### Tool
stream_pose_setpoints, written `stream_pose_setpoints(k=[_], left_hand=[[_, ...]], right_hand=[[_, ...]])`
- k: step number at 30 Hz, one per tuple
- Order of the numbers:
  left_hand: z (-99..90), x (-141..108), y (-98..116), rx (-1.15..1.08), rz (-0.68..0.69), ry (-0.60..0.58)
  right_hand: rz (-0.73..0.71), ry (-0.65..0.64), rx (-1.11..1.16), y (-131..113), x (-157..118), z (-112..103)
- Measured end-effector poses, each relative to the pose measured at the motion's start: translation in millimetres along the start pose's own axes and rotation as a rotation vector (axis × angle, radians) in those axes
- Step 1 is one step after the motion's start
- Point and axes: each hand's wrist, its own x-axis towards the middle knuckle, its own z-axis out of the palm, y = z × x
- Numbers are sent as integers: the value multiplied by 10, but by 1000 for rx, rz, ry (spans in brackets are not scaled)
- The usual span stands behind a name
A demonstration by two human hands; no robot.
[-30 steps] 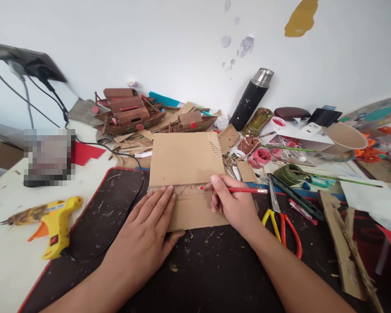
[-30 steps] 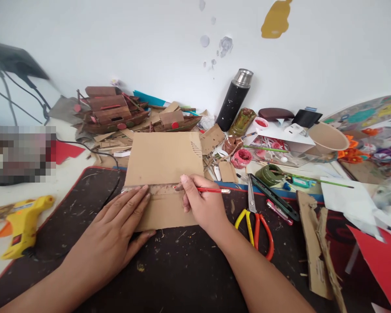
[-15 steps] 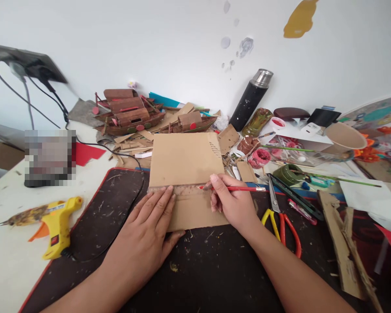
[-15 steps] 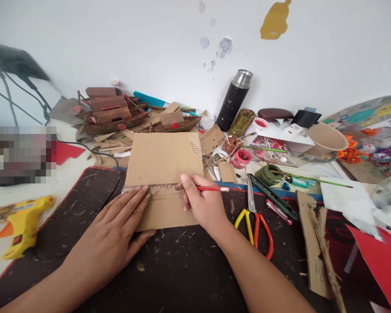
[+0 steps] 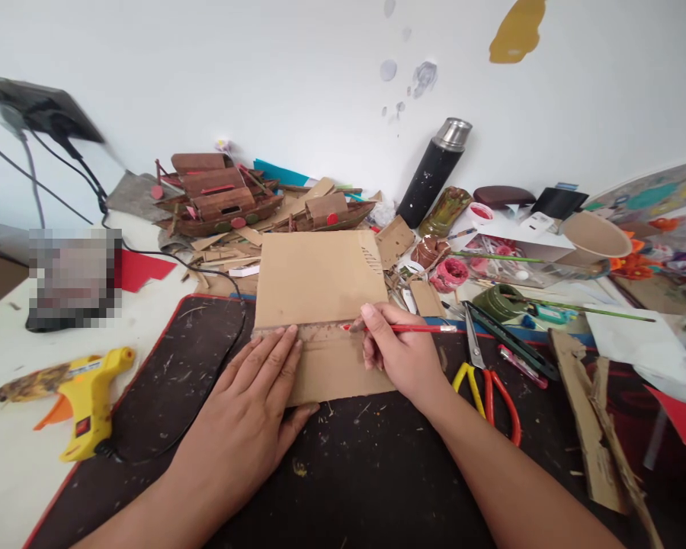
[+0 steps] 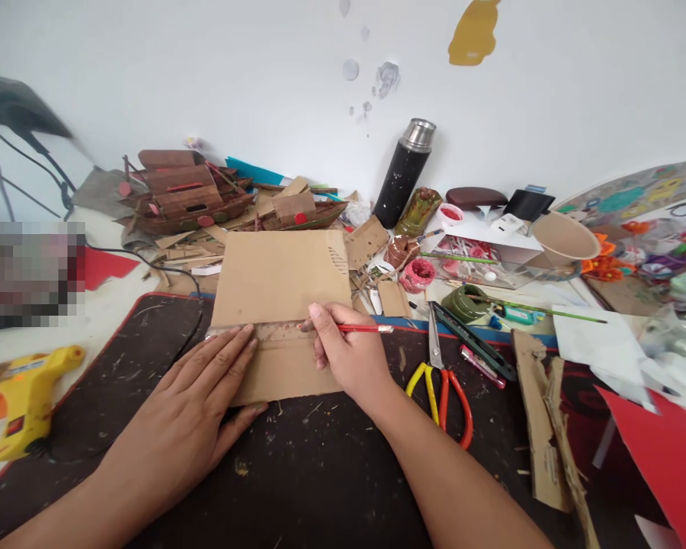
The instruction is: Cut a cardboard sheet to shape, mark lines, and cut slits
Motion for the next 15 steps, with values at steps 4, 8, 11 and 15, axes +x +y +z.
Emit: stream_pose_setpoints(k=[4,8,11,15], left_hand=[[-2,4,-4,37,15,4],[8,1,-10,35,11,-4],[26,-4,-12,19,9,1],[43,-4,-11,-14,-1,19]], right_hand=[[-9,-4,-5,-1,-2,-1],[-11,6,-25,-2,0,-12],[-4,27,-43,-21,-13,-12],[-6,27,-40,-100,-48,23]])
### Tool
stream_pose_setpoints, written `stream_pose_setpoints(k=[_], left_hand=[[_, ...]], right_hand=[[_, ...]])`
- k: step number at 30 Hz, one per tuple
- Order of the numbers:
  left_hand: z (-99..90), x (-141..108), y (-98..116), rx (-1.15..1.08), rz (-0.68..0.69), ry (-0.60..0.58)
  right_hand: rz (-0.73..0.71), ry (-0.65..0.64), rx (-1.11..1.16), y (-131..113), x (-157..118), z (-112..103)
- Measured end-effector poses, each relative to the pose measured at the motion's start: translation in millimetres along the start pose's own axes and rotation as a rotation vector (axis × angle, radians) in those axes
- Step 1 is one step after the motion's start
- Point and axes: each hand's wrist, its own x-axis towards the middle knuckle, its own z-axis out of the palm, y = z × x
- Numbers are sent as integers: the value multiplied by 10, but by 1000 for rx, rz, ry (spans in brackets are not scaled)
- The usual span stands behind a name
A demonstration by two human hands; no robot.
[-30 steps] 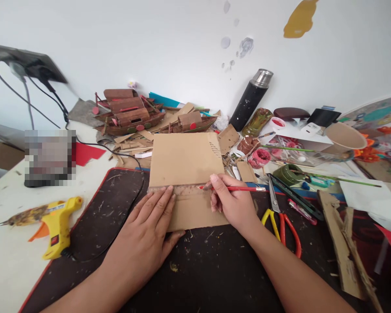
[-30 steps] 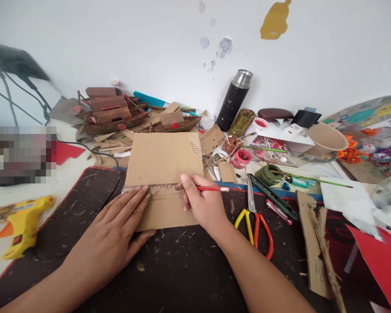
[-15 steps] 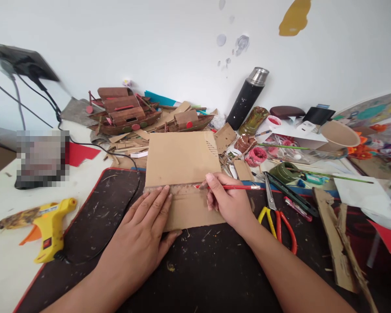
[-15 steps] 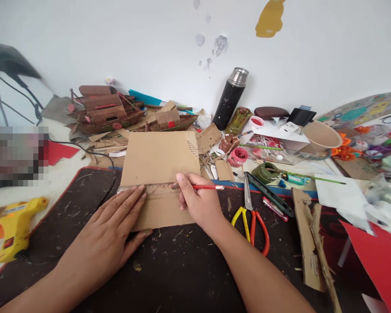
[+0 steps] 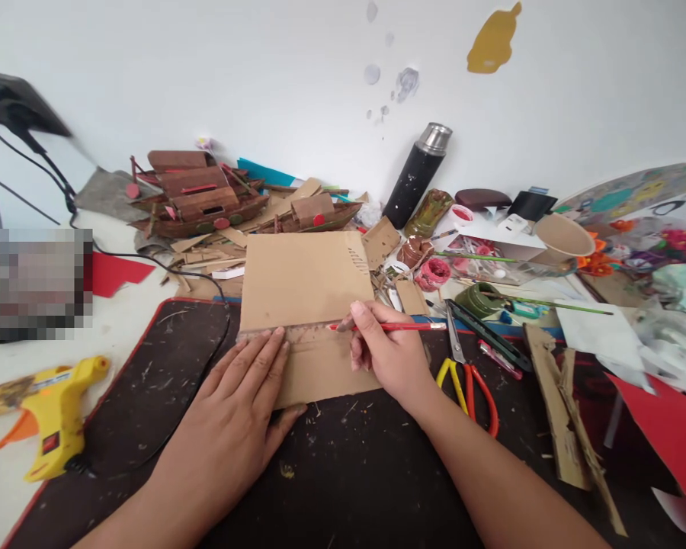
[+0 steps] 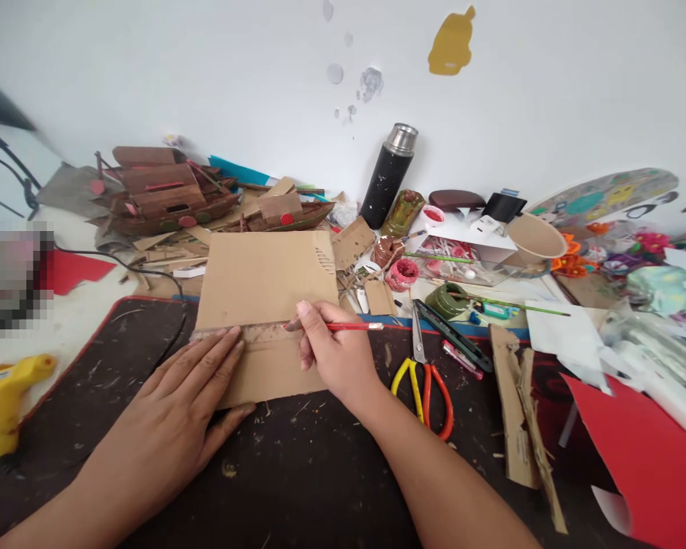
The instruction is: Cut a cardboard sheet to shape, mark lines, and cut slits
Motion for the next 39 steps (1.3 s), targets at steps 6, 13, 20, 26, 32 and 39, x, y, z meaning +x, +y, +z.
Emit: stream_pose_setpoints(k=[6,13,20,26,32,39], left_hand=[[-3,3,-11,30,49,7],[-11,5,-8,23,53,5],[-37,19,-5,8,54,2],[-42,24,-3,18,60,-2],[-46,28,-4,20,61,0],[-47,26,-6,10,62,10]], right_hand=[[-3,-48,-17,-129,36,39],[-22,-67,-82,-70,162,99],[-20,-58,-51,84,230,136],[-27,-67,-33,104,235,140],[-27,-75,-59,117,244,144],[-29,-77,-57,127,248,140]])
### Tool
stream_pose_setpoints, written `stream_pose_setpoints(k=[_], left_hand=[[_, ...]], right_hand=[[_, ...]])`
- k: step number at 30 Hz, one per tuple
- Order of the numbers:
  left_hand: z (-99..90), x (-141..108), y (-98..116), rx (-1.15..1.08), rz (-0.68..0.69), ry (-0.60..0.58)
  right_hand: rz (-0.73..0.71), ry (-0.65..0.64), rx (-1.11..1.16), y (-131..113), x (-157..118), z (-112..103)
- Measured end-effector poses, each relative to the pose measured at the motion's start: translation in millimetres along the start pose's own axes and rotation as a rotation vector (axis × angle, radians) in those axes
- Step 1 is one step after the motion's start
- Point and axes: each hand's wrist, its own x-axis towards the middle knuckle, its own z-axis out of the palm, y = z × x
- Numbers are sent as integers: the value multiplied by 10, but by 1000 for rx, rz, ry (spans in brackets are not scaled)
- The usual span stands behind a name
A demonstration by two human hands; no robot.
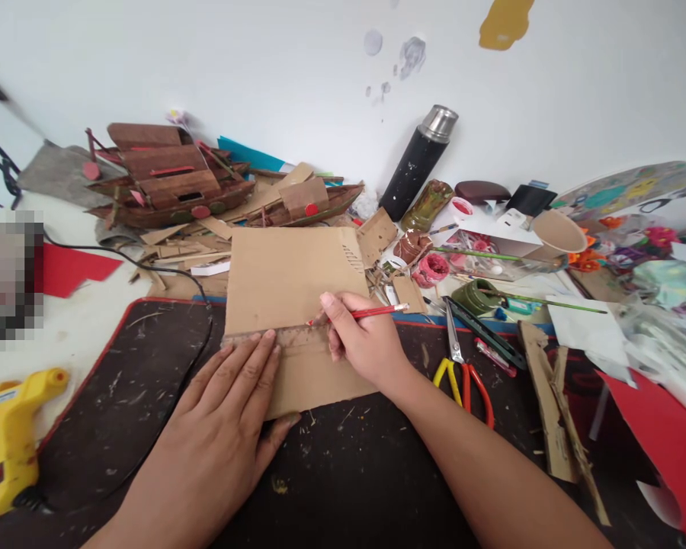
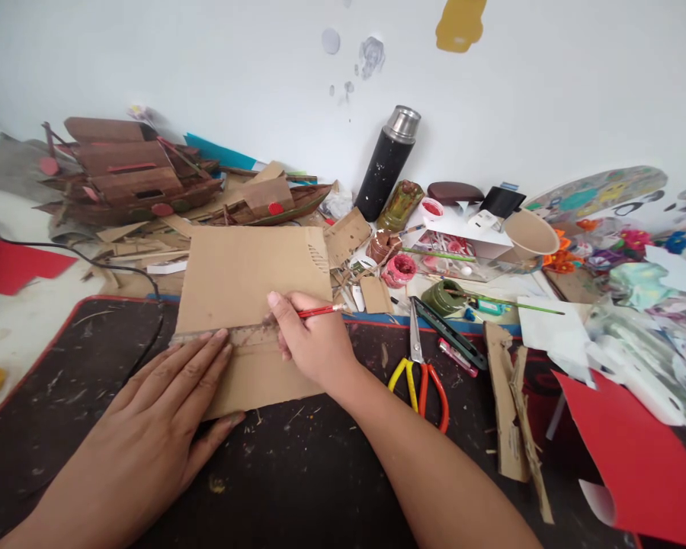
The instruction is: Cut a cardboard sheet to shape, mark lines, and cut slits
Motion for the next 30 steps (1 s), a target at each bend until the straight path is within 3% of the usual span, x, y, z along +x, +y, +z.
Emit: stream_pose_setpoints(k=[30], left_hand=[[-11,8,-4,1,3,-6]], right_hand=[[19,4,-9,12,12,6]])
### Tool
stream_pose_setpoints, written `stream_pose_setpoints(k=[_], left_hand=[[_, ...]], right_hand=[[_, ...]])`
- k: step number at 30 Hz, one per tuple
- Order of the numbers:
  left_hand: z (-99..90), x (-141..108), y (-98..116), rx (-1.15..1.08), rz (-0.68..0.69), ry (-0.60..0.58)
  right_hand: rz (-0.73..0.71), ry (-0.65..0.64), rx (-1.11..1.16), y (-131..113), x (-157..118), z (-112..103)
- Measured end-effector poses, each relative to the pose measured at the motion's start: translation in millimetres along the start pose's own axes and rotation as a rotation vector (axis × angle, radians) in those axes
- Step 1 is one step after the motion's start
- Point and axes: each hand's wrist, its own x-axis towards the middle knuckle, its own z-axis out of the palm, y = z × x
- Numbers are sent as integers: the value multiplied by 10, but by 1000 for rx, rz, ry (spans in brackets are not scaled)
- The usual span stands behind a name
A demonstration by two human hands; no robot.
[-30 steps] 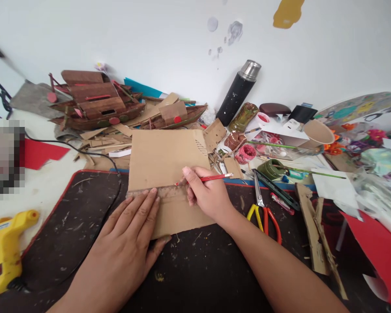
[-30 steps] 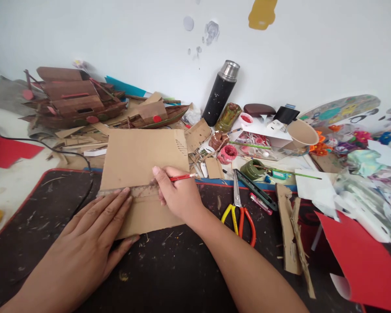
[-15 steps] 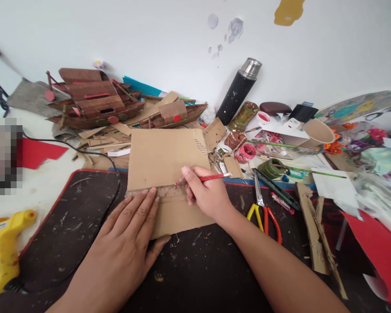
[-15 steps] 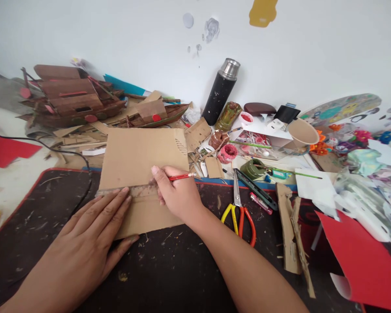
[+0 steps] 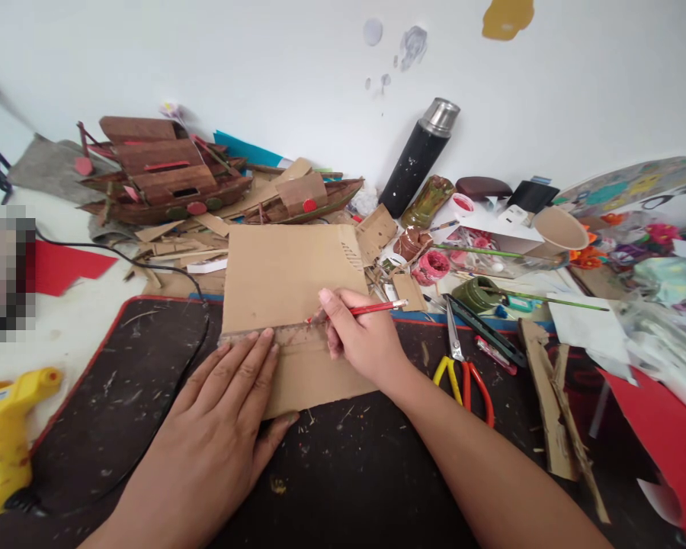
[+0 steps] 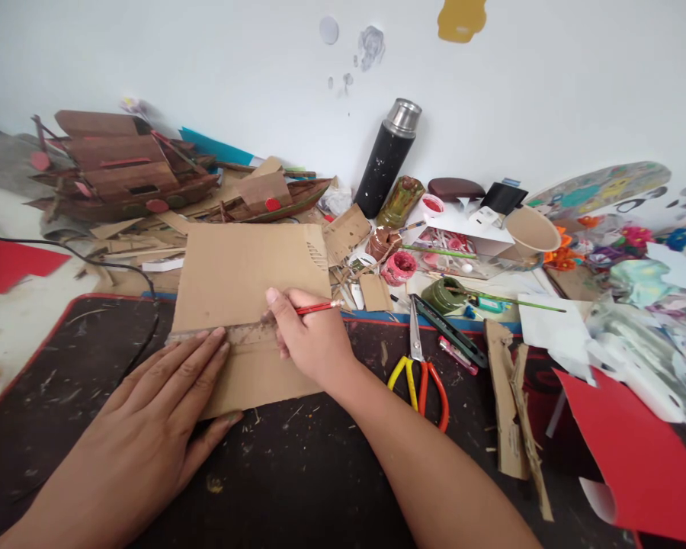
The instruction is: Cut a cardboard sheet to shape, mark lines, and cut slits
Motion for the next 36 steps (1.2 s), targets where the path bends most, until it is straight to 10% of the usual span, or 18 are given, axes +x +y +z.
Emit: stream_pose_setpoints(k=[36], left_hand=[[2,-12,6,-46,-29,-5]], right_hand=[[32,-4,23,1,14,-5]])
